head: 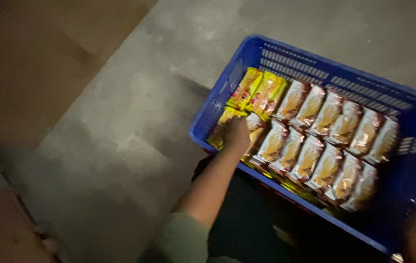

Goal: The person transfers snack packets from a blue plastic basket into a cardboard box. They pick up packets by hand and place them into the box repeatedly.

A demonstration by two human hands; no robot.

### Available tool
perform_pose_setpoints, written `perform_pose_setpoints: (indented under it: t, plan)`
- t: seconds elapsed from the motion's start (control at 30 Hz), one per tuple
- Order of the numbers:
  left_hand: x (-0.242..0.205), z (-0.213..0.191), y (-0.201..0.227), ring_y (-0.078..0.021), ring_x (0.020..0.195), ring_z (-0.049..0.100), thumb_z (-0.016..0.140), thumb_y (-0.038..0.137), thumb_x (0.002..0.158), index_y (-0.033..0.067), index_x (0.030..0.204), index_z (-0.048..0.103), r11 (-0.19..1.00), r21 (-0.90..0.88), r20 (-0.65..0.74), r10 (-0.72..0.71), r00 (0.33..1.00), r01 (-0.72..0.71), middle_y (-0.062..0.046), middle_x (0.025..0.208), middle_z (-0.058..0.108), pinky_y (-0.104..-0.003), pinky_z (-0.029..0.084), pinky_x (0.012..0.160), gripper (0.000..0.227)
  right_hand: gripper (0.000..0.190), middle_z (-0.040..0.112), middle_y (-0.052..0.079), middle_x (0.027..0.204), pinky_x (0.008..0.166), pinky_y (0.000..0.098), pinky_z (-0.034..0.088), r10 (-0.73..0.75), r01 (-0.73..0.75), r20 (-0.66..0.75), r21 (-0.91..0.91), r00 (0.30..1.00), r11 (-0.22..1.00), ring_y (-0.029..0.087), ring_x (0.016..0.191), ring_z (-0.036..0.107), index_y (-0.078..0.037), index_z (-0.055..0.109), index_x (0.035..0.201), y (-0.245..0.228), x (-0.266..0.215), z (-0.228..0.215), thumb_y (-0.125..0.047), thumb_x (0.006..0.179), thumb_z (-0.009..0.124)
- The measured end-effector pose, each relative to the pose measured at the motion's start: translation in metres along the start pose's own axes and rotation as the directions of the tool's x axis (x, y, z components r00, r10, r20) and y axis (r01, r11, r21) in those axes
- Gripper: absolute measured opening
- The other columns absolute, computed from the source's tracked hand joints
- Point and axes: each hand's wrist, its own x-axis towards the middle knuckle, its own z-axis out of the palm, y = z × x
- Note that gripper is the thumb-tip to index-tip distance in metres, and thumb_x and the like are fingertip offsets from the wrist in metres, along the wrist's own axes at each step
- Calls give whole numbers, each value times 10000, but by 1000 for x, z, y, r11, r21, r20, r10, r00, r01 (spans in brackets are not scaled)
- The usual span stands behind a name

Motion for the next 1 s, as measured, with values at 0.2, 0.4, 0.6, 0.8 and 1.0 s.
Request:
perform_pose_setpoints:
  t: [0.2,0.4,0.6,0.8,1.0]
  plan:
    - [-78,-76,16,-357,1140,606,662,-8,771,-27,1220,699,926,-227,-264,239,935,-301,-148,1202,631,-479,481,998,451,352,650,407,1097,840,630,401,214,-153,-48,553,976,819,594,998,589,115,634,1228,-81,-12,-107,-138,1290,398]
    - [-145,-93,55,-324,1098,608,693,-14,703,45,1037,731,703,-379,-364,484,796,-601,-120,1201,663,-413,481,990,341,442,737,263,1036,766,514,440,-122,196,-500,98,857,976,439,869,669,17,780,1338,-130,-9,-188,-323,1103,625]
    - [-187,-73,109,-380,1165,604,676,-24,807,6,965,745,518,-412,-230,737,636,-750,-187,1193,673,-518,460,1054,175,718,573,156,1477,1069,455,399,-495,542,-233,483,837,688,366,1309,537,-69,529,1421,-195,-42,-286,-159,751,768]
    - [-218,-63,158,-345,1147,609,632,-53,746,28,967,734,368,-493,-77,884,461,-788,-147,1220,666,-469,485,976,256,772,575,42,1470,714,499,432,-568,556,-67,324,821,765,334,933,533,-185,486,1496,-200,-66,-338,-343,803,786]
    - [-231,-60,188,-353,1216,567,673,-32,826,54,1052,762,395,-420,88,914,396,-817,-122,1299,642,-518,488,966,258,360,615,85,1058,641,494,381,-568,556,-68,332,820,762,327,795,469,-125,593,1186,-175,-79,-326,-281,881,701]
